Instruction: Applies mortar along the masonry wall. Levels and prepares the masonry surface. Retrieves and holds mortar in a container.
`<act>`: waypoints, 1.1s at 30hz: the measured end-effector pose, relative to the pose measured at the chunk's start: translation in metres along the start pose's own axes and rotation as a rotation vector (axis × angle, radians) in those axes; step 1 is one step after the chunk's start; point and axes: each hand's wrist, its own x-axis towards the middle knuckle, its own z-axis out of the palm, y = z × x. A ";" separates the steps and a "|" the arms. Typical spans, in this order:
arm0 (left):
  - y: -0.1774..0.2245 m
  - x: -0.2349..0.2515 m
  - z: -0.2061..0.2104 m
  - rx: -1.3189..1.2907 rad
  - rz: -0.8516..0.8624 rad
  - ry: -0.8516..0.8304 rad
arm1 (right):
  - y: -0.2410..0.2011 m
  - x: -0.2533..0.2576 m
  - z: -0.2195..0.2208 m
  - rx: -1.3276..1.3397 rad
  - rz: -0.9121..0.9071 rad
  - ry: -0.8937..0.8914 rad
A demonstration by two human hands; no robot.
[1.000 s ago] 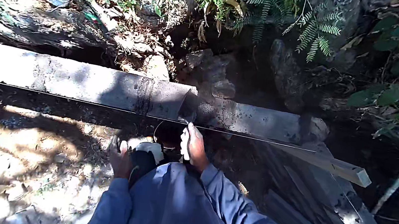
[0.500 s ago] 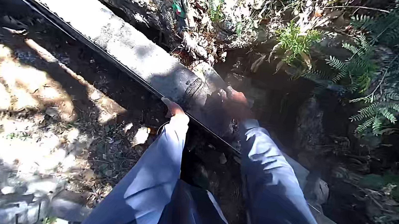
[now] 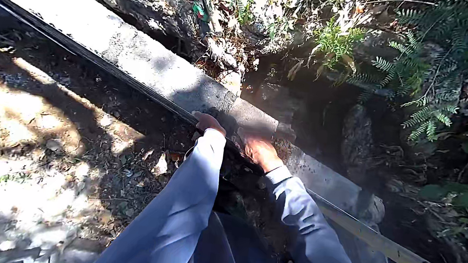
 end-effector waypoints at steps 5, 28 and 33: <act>-0.005 -0.001 -0.017 -0.107 0.033 -0.101 | 0.045 -0.023 0.025 0.515 0.078 0.046; -0.072 0.138 -0.314 0.709 0.045 -0.104 | -0.031 -0.033 0.125 0.326 0.036 0.200; -0.065 0.117 -0.244 0.466 -0.019 -0.328 | -0.034 0.014 0.151 0.355 0.112 0.073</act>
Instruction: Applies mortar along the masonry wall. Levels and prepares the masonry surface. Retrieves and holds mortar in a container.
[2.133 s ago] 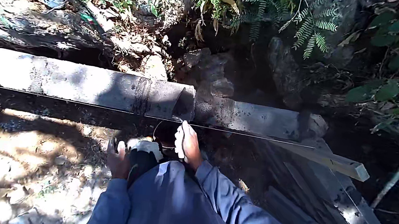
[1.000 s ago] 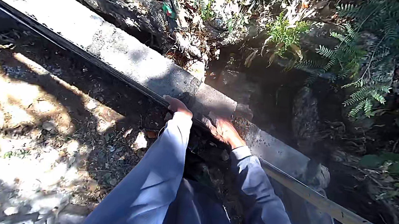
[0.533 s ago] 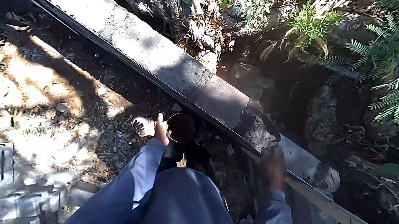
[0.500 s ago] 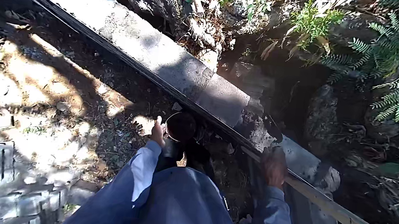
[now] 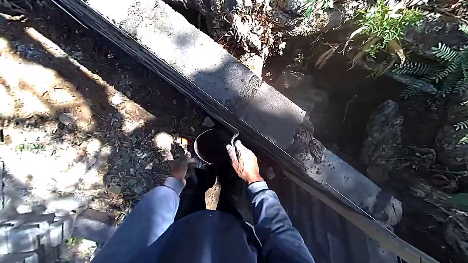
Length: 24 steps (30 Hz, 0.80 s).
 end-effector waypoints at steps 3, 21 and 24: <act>0.018 -0.001 0.029 0.119 0.137 -0.143 | 0.025 0.017 0.006 0.068 0.004 0.098; -0.102 0.161 -0.029 0.441 -0.085 -0.007 | 0.179 -0.048 0.042 -0.258 0.490 0.127; -0.137 0.213 -0.013 0.513 -0.080 -0.030 | 0.193 -0.097 0.047 -0.324 0.641 0.067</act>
